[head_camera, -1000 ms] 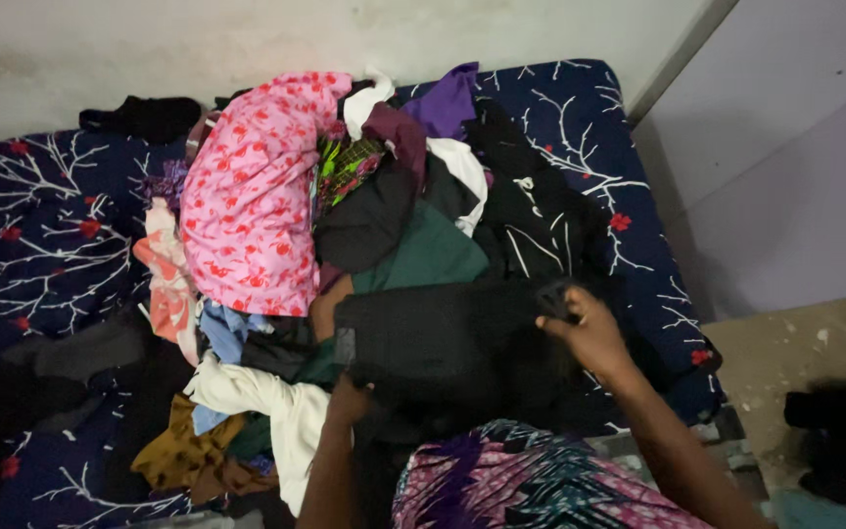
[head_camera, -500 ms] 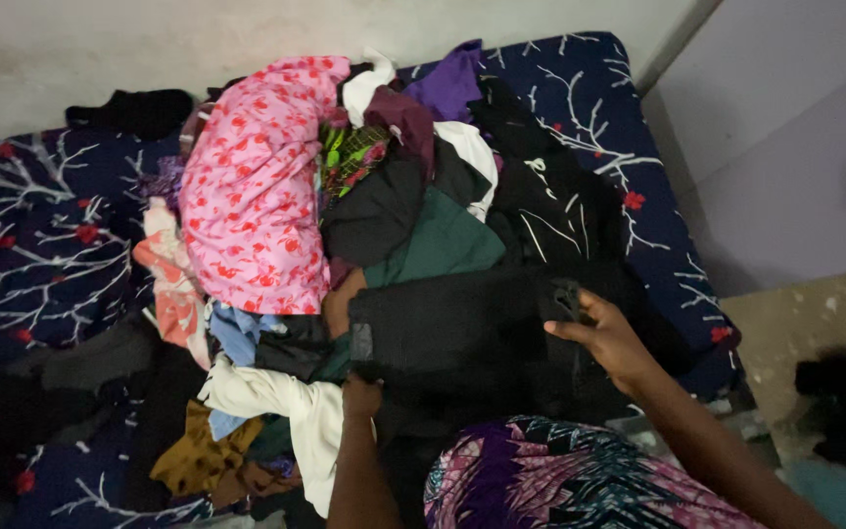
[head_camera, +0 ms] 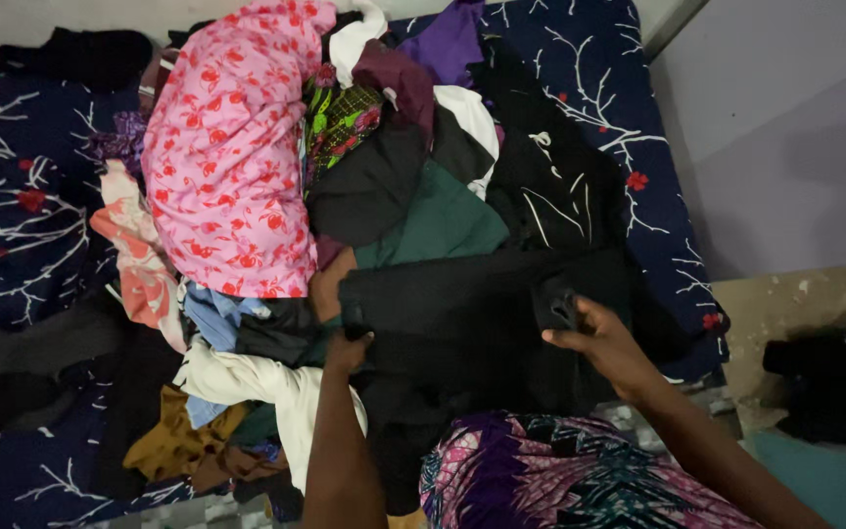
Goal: The person picks up and folds a pair of black pants from a laundry pile, places them on a wardrobe shelf, and then begins folding a pair of green pants.
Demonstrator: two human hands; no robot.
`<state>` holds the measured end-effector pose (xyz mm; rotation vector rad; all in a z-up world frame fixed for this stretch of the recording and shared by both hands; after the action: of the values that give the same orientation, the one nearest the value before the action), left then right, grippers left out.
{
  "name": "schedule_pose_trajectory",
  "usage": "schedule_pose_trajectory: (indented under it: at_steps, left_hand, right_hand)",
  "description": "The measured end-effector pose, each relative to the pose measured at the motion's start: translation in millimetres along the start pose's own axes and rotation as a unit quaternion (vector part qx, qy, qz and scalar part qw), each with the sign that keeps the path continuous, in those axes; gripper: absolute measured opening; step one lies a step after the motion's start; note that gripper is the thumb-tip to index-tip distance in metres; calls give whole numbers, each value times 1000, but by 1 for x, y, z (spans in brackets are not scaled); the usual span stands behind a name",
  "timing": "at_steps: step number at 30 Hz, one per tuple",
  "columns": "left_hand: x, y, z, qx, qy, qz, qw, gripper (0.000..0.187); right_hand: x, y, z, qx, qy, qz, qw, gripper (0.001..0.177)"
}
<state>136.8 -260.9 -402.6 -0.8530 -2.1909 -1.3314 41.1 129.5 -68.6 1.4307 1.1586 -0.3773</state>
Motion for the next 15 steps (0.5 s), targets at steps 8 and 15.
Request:
schedule_pose_trajectory:
  at_steps: [8, 15]
  left_hand:
    - [-6, 0, -22, -1, 65, -8, 998, 70]
    - [-5, 3, -20, -76, 125, -52, 988, 64]
  right_hand:
    - [3, -14, 2, -16, -13, 5, 1000, 44]
    - [0, -17, 1, -13, 15, 12, 1000, 48]
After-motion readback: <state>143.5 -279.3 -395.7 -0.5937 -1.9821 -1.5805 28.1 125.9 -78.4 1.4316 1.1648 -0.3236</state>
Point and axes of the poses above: each hand's wrist, its own y-axis away from the middle knuckle, its own z-axis out of the palm, x = y × z, the point moved 2 cm from there along -y, towards the middle knuckle, and after that the axes turned 3 degrees about -z, right-handed, at the moved point
